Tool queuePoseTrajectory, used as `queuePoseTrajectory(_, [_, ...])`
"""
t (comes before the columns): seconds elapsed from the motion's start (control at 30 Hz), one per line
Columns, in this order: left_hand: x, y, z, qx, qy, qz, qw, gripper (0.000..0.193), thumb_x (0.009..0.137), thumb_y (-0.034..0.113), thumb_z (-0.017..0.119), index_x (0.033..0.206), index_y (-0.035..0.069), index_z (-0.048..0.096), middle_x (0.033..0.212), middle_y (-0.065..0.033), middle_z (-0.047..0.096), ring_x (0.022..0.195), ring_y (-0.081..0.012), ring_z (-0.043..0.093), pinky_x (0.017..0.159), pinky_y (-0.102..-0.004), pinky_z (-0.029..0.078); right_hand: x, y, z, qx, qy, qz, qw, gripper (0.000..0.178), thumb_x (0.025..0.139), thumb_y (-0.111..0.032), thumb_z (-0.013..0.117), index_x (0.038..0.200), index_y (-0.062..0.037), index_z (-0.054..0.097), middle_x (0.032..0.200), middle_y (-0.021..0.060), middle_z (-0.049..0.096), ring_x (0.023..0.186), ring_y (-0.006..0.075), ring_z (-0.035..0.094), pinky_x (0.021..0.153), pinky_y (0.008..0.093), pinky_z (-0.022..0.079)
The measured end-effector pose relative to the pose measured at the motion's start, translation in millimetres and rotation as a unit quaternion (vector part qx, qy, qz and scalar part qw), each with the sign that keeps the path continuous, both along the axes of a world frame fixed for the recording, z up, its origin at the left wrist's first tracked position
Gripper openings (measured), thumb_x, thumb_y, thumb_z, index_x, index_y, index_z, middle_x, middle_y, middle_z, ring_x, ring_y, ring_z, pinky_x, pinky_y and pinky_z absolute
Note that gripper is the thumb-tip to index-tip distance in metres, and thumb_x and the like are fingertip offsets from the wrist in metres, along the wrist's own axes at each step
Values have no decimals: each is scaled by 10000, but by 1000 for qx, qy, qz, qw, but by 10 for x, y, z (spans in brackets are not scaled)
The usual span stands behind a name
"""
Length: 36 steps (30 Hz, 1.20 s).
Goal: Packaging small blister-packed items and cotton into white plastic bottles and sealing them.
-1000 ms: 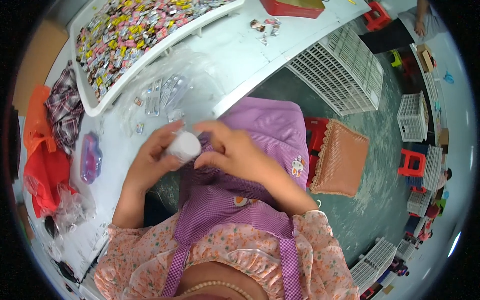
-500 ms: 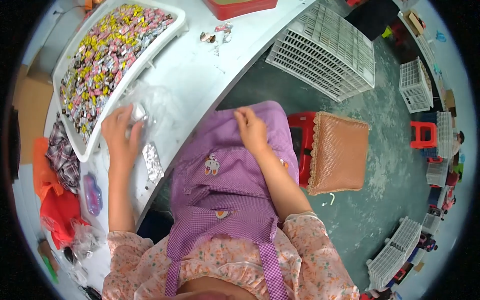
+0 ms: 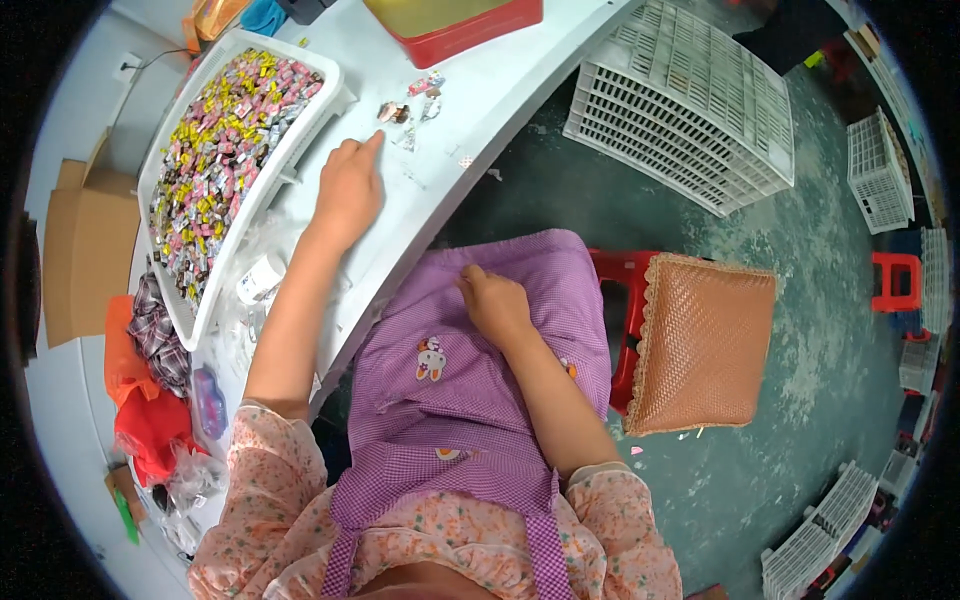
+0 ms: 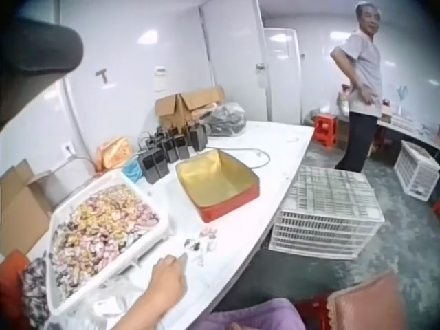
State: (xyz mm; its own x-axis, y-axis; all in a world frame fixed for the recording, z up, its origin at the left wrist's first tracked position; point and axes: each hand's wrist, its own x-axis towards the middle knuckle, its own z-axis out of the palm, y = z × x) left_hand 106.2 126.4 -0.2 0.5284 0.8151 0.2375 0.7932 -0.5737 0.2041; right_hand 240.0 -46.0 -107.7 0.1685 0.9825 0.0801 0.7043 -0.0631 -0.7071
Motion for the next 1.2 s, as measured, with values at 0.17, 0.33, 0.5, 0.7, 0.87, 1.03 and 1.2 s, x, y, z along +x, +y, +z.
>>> queuePoseTrajectory(0.17, [-65, 67, -124, 99, -2, 8, 995, 391, 720, 29, 475, 1100, 43, 565, 818, -138, 515, 772, -306, 507, 697, -417, 406, -29, 48, -59, 7, 27, 10, 1000, 175, 819, -225, 560, 845, -52, 566, 712, 140, 614, 664, 315, 598, 585, 397, 470])
queuePoseTrajectory(0.33, [11, 29, -46, 45, -29, 30, 998, 368, 726, 27, 465, 1076, 56, 574, 822, -147, 511, 778, -310, 503, 702, -404, 407, -16, 75, -33, -9, 38, 8, 999, 173, 820, -228, 561, 844, -56, 568, 715, 127, 618, 664, 298, 603, 582, 386, 473])
queuePoseTrajectory(0.5, [81, 0, -44, 54, -53, 17, 997, 351, 723, 23, 468, 1051, 83, 577, 810, -146, 507, 763, -310, 501, 702, -407, 409, -19, 77, -39, -32, 29, 8, 999, 180, 822, -238, 562, 846, -60, 573, 718, 117, 623, 657, 287, 607, 584, 372, 481])
queuePoseTrajectory(0.7, [17, 8, -43, 41, -56, 24, 997, 353, 711, 27, 489, 1048, 89, 573, 809, -137, 507, 770, -308, 501, 683, -422, 400, -71, 96, -36, -1, 42, 27, 999, 196, 827, -251, 535, 849, -58, 559, 690, 136, 607, 655, 309, 597, 568, 404, 470])
queuePoseTrajectory(0.87, [15, 13, -87, 49, -59, 35, 996, 341, 706, 43, 516, 1035, 108, 578, 839, -123, 506, 802, -296, 502, 706, -411, 392, -47, 77, -16, -39, 16, 15, 999, 200, 830, -268, 553, 879, -77, 584, 730, 119, 631, 667, 304, 611, 592, 388, 482])
queuePoseTrajectory(1.03, [-1, 33, -146, 69, -93, 26, 993, 330, 697, 37, 540, 1018, 98, 586, 825, -115, 502, 802, -291, 501, 711, -404, 392, -50, 78, -33, -56, 0, 17, 998, 203, 833, -275, 547, 886, -83, 586, 745, 126, 633, 686, 317, 611, 604, 392, 483])
queuePoseTrajectory(1.2, [-71, 1, -101, 56, -100, 19, 993, 296, 708, 37, 540, 991, 89, 608, 853, -119, 517, 823, -286, 506, 732, -393, 395, -91, 31, -58, -10, -24, 34, 999, 205, 842, -258, 519, 853, -59, 566, 702, 151, 615, 644, 339, 597, 578, 415, 474])
